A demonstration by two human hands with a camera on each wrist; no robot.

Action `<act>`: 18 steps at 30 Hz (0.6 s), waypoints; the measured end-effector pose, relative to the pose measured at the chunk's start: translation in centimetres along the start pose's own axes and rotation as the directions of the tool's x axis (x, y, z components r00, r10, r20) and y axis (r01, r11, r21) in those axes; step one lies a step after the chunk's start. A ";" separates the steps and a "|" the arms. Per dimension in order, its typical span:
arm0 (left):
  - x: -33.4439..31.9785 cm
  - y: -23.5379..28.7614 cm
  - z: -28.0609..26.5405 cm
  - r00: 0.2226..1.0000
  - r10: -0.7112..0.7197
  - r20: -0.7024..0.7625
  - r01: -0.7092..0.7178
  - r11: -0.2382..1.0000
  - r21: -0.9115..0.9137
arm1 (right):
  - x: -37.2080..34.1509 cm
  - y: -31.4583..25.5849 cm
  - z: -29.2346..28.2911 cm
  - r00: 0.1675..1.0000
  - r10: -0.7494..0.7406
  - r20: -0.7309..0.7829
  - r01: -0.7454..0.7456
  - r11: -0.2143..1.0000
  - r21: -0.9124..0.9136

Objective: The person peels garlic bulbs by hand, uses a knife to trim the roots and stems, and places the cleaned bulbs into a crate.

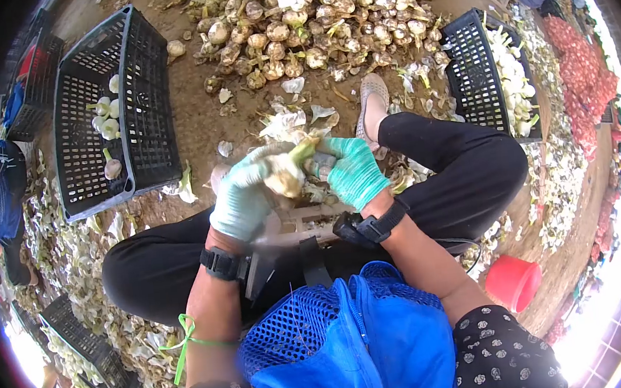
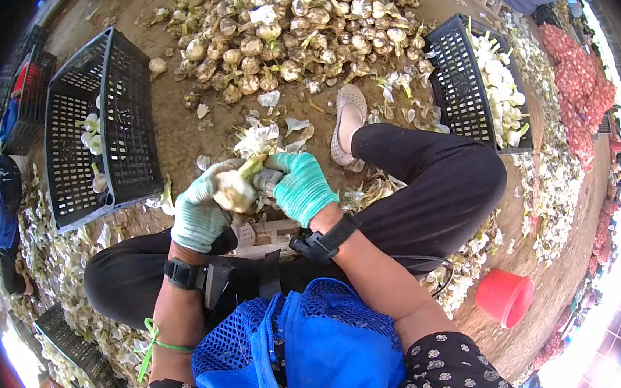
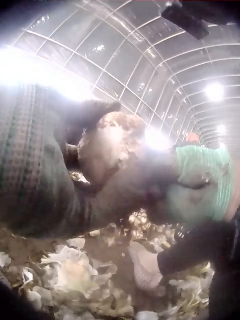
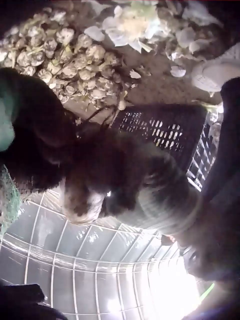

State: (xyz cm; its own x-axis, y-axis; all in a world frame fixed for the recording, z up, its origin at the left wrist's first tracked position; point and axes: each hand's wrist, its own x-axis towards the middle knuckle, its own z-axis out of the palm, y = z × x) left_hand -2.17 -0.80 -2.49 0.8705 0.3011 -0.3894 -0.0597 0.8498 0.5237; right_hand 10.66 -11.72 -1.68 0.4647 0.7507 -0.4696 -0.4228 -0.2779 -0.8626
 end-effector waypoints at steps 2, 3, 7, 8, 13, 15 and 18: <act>0.2 -0.4 0.3 0.998 -0.020 -0.056 0.016 0.997 -0.071 | 0.8 1.2 -0.3 0.905 -0.425 0.018 0.356 0.733 -0.580; 0.3 -0.2 0.6 0.998 -0.061 -0.004 0.060 0.986 -0.155 | 1.0 1.7 -0.2 0.897 -0.440 -0.032 0.362 0.775 -0.518; 0.0 -0.2 0.1 0.996 -0.036 0.081 0.023 0.988 0.155 | 0.4 0.6 0.3 0.980 -0.160 -0.120 0.142 0.979 -0.144; -0.3 -0.3 1.5 0.972 0.211 -0.107 -0.116 0.820 0.560 | 0.6 0.6 0.2 0.965 -0.211 -0.158 0.157 0.941 -0.300; 0.3 -0.6 1.8 0.917 0.320 -0.236 -0.275 0.939 0.207 | -0.2 -1.1 2.2 0.954 -0.283 -0.102 0.217 0.883 -0.417; 0.9 -0.5 -1.1 0.994 0.110 -0.012 -0.110 0.973 -0.204 | -1.1 -1.3 2.1 0.958 -0.275 -0.081 0.234 0.912 -0.337; 0.8 0.1 0.1 0.991 -0.060 -0.119 0.017 0.942 -0.334 | -1.4 -2.0 2.2 0.947 -0.318 -0.036 0.270 0.856 -0.441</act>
State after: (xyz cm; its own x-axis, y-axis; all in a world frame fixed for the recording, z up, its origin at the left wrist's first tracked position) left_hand -1.41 -0.51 -2.66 0.8080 0.2989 -0.5077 -0.2046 0.9505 0.2340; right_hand 9.11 -10.88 1.11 0.6023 0.7783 -0.1774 0.1073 -0.2992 -0.9481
